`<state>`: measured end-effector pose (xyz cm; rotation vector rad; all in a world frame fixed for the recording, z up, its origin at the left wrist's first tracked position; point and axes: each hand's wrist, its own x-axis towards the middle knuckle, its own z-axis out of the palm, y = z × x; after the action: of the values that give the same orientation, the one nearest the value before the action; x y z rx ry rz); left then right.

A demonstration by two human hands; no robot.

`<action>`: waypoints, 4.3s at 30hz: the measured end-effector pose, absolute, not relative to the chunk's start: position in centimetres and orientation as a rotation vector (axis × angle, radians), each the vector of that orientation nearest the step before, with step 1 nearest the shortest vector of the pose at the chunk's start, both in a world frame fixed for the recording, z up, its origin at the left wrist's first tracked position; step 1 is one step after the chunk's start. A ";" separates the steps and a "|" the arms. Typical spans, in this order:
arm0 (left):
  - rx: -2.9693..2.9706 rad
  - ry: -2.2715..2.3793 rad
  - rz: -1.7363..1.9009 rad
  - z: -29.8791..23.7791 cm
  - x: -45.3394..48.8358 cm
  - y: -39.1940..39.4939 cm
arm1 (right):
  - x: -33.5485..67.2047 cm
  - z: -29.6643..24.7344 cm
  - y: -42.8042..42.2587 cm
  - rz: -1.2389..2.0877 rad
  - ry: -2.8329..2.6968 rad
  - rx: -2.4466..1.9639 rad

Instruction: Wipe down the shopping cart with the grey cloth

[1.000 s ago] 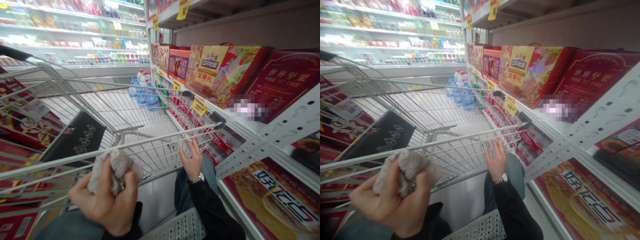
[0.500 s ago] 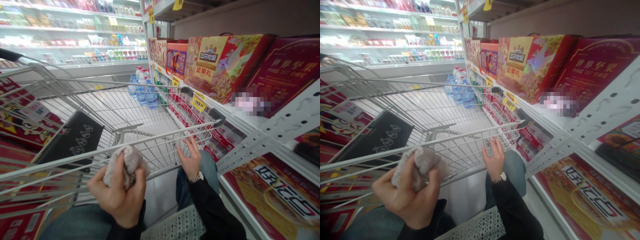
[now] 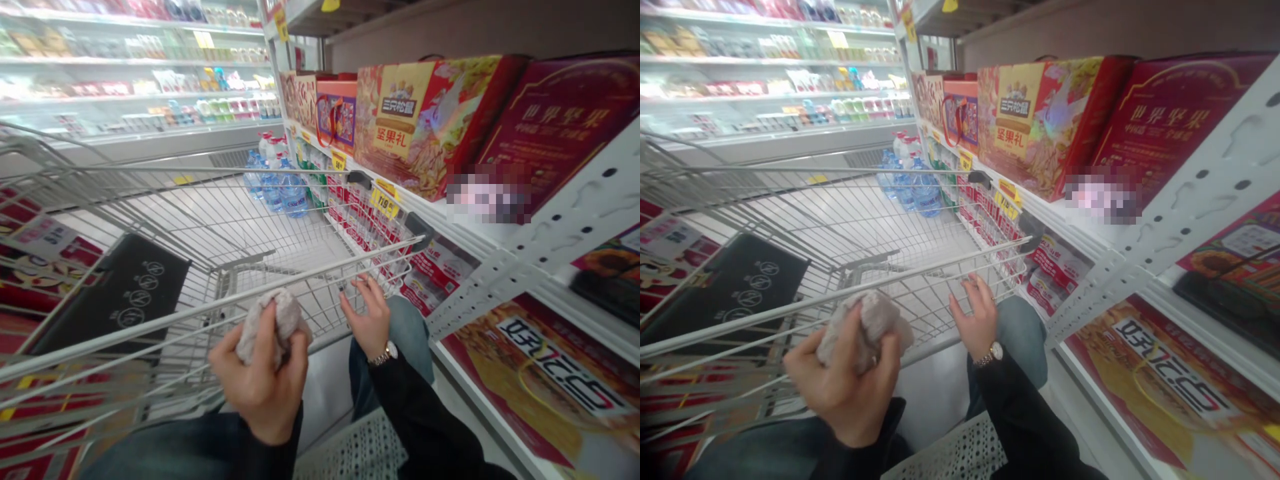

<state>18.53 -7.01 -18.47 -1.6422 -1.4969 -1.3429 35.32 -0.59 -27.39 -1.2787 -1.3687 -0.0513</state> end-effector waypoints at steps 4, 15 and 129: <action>-1.664 -1.508 -1.319 -18.3 19.4 -6.7 | 35.1 -27.3 -0.6 -0.034 -1.353 -1.290; -1.849 -1.488 -1.309 -18.5 22.0 -5.8 | 35.6 -27.2 -0.8 -0.066 -1.401 -1.266; -1.939 -1.566 -1.293 -19.4 22.2 -5.8 | 35.8 -29.0 -1.4 0.095 -1.356 -1.222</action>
<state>22.22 -5.76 -19.40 -1.9389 -1.5660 -1.2928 35.79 -1.35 -28.98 -1.2215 -1.3564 0.0955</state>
